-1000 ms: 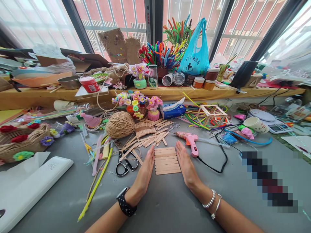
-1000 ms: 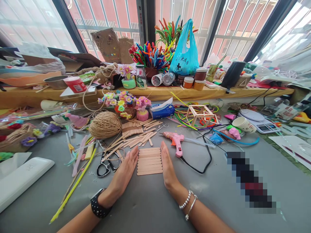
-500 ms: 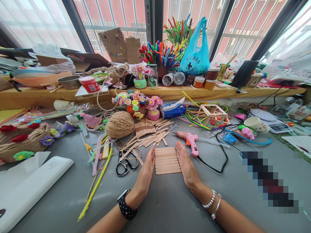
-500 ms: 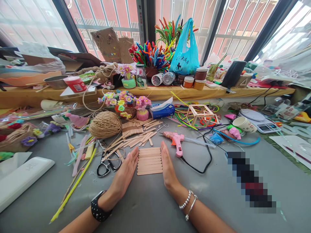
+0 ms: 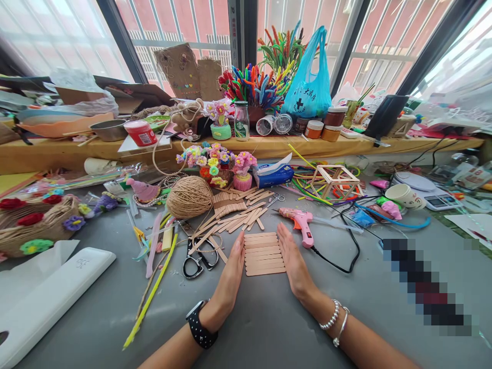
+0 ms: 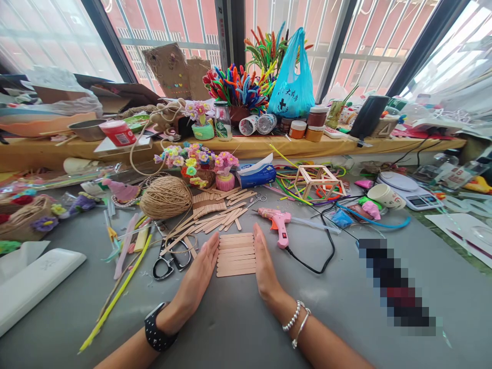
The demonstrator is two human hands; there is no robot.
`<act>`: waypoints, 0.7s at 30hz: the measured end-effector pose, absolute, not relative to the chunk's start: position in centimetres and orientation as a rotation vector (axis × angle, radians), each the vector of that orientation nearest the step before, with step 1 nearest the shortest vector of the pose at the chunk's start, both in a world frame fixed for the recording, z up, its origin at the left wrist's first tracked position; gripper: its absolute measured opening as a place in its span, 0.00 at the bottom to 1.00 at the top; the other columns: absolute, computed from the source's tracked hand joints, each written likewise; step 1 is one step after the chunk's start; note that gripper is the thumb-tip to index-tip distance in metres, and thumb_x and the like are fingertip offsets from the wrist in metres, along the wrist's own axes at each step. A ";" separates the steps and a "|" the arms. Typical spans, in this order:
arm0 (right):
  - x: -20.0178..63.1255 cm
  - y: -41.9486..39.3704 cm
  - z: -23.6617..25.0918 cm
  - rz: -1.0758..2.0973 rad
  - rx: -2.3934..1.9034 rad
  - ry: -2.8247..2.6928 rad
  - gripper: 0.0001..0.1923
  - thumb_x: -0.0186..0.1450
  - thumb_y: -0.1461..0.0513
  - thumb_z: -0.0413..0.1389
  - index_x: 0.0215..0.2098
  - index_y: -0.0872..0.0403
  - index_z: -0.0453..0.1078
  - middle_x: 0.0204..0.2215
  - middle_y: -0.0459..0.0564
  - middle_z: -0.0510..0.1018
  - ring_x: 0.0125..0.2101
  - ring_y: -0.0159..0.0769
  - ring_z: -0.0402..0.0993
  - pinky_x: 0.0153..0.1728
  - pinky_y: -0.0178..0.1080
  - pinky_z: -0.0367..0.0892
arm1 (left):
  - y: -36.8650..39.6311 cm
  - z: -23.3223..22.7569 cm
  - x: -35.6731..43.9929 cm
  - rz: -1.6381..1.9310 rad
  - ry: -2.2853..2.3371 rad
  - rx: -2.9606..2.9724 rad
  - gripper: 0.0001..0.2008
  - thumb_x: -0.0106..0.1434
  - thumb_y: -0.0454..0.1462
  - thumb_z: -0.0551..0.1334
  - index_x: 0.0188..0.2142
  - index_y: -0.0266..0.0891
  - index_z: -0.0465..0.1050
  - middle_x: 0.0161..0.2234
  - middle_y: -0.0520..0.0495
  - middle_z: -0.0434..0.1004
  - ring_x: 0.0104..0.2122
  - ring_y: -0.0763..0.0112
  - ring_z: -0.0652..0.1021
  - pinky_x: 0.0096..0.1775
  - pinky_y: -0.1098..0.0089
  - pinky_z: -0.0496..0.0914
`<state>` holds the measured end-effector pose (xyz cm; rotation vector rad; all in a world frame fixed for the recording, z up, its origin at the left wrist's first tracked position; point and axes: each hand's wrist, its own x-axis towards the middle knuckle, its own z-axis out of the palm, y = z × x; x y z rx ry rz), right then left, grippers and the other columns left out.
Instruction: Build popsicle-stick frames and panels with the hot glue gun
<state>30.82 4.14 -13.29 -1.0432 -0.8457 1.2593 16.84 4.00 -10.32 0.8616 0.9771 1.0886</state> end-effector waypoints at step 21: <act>31.0 4.2 -12.7 1.277 -0.970 -0.801 0.27 0.62 0.47 0.41 0.56 0.46 0.53 0.58 0.43 0.53 0.58 0.33 0.46 0.58 0.43 0.40 | 6.0 -8.6 14.2 1.005 1.157 1.238 0.17 0.59 0.41 0.50 0.46 0.38 0.65 0.52 0.45 0.64 0.54 0.65 0.61 0.54 0.63 0.56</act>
